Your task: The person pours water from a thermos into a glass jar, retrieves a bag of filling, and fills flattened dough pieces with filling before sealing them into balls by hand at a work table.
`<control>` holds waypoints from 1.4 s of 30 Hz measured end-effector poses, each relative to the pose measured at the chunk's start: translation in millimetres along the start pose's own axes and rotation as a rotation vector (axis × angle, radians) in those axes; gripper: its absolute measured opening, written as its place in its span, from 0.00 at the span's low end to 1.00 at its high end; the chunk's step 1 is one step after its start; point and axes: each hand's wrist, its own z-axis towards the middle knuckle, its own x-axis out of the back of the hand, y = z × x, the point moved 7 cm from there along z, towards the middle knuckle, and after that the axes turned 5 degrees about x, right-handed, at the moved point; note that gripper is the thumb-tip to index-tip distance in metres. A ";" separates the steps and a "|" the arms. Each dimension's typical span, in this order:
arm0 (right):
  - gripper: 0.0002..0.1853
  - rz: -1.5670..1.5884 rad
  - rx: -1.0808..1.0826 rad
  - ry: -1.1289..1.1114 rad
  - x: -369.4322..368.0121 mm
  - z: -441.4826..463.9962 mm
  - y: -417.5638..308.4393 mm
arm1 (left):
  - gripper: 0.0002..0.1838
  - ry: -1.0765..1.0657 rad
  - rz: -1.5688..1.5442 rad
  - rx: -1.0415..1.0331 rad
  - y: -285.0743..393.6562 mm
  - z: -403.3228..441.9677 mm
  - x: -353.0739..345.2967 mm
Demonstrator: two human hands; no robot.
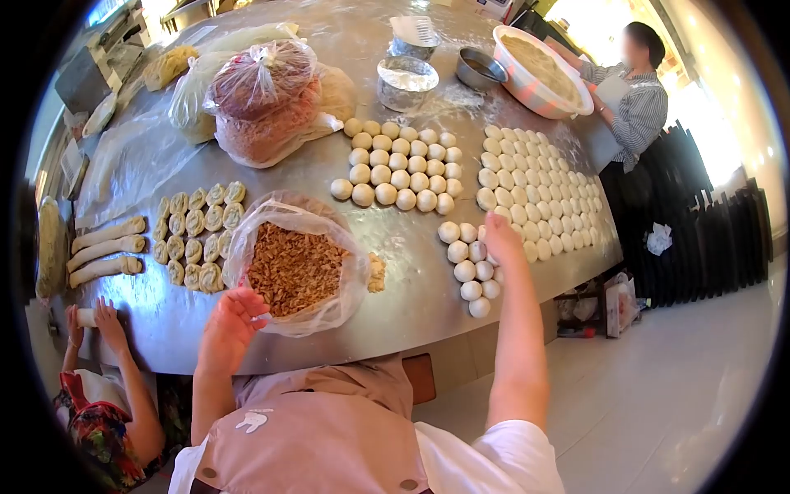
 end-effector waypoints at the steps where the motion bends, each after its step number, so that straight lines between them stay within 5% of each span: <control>1: 0.31 0.119 0.005 0.119 7.2 0.7 12.9 | 0.22 0.019 -0.020 -0.017 1.7 -2.5 9.0; 5: 0.31 0.697 -0.080 0.375 38.6 -45.3 8.0 | 0.20 0.157 -0.108 -0.077 11.5 -13.7 60.9; 10: 0.20 0.814 0.150 0.269 23.7 -102.2 -77.5 | 0.18 0.570 0.093 -0.119 7.9 -31.5 131.7; 16: 0.12 0.518 0.961 -0.073 -13.3 -193.0 -258.5 | 0.17 0.871 0.454 -0.227 9.3 -42.7 164.3; 19: 0.15 0.373 1.029 -0.292 -52.8 -211.9 -301.8 | 0.22 1.071 0.722 -0.304 14.4 -45.4 187.6; 24: 0.24 0.056 1.084 -0.181 -91.7 -211.1 -326.4 | 0.26 1.258 0.975 -0.267 45.1 -44.8 202.1; 26: 0.28 0.080 1.094 -0.245 -104.1 -213.1 -334.2 | 0.27 1.303 1.142 -0.341 46.8 -28.1 223.2; 29: 0.26 0.152 1.065 -0.390 -101.4 -217.5 -329.3 | 0.26 1.284 1.337 -0.180 56.9 -0.5 226.7; 33: 0.21 -0.149 1.060 -0.102 -83.0 -195.0 -305.4 | 0.21 1.192 1.283 -0.200 71.4 13.5 216.7; 36: 0.22 -0.082 0.989 -0.013 -71.0 -184.5 -302.8 | 0.19 1.035 0.902 -0.230 60.7 18.0 219.9; 39: 0.22 0.003 0.831 -0.261 -84.4 -189.1 -306.2 | 0.17 1.042 0.710 -0.388 53.6 9.5 210.3; 42: 0.26 -0.097 0.911 -0.157 -88.5 -202.8 -312.8 | 0.14 0.916 0.272 -0.382 34.9 1.5 227.9</control>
